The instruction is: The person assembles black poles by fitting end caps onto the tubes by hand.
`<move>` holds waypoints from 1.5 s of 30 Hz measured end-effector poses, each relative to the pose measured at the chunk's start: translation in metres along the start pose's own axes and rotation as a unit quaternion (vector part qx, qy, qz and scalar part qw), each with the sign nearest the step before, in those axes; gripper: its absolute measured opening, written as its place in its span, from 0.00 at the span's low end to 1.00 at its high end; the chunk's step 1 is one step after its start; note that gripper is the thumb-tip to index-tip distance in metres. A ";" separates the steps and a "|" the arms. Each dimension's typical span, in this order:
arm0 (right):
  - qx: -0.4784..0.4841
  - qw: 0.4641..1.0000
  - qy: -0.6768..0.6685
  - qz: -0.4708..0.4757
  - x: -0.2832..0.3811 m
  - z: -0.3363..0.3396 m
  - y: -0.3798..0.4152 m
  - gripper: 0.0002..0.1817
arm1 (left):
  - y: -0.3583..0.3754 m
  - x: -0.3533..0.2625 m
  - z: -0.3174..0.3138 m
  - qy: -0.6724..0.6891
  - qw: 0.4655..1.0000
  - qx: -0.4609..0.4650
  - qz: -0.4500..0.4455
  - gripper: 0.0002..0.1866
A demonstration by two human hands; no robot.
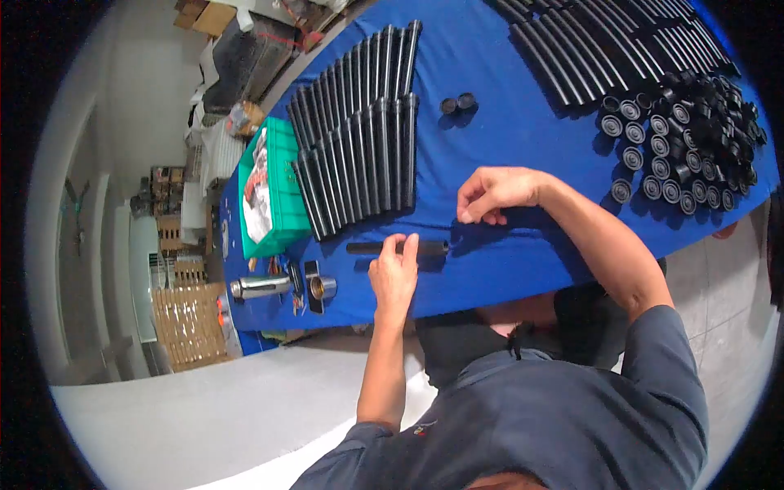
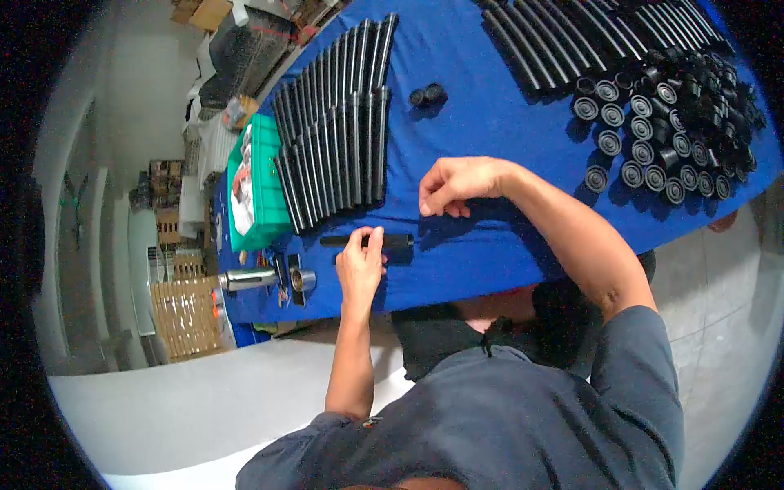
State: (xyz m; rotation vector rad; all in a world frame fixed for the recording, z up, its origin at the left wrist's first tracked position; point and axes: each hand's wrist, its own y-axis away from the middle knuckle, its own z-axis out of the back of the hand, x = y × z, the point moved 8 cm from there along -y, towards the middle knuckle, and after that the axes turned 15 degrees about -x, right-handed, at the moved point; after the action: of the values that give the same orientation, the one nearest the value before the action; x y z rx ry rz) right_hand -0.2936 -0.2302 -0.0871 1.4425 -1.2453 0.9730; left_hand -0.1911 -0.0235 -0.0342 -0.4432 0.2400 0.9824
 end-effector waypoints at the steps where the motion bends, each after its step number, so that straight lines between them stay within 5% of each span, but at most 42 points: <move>1: -0.011 1.000 -0.003 -0.013 -0.001 0.002 0.001 0.13 | -0.002 0.005 -0.005 -0.013 1.000 -0.004 -0.009 0.24; 13: -0.020 0.999 -0.026 0.009 0.000 0.004 0.000 0.14 | -0.013 0.009 -0.016 -0.085 0.994 -0.019 -0.067 0.25; 20: -0.023 0.999 -0.022 0.010 0.000 0.005 -0.001 0.13 | -0.013 0.014 -0.016 -0.039 0.999 0.009 -0.027 0.23; 26: -0.028 0.999 -0.027 0.010 0.006 0.005 0.003 0.13 | -0.011 -0.015 0.013 -0.047 0.994 -0.019 -0.094 0.18; 30: -0.031 0.999 -0.020 0.005 0.006 0.004 0.002 0.12 | 0.001 -0.033 0.003 -0.065 0.938 -0.006 -0.340 0.22; 39: -0.050 0.998 -0.043 0.010 0.003 0.009 0.001 0.11 | -0.008 -0.029 -0.007 -0.047 0.963 0.058 -0.261 0.22; 45: -0.042 0.999 -0.027 0.006 0.005 0.008 0.000 0.14 | 0.004 -0.063 0.037 0.083 0.980 0.068 -0.166 0.21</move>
State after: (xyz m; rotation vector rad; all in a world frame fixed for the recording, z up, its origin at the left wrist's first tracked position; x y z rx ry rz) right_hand -0.2933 -0.2386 -0.0844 1.4042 -1.3200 0.8844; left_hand -0.2284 -0.0517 0.0218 -0.4241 0.3690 0.5990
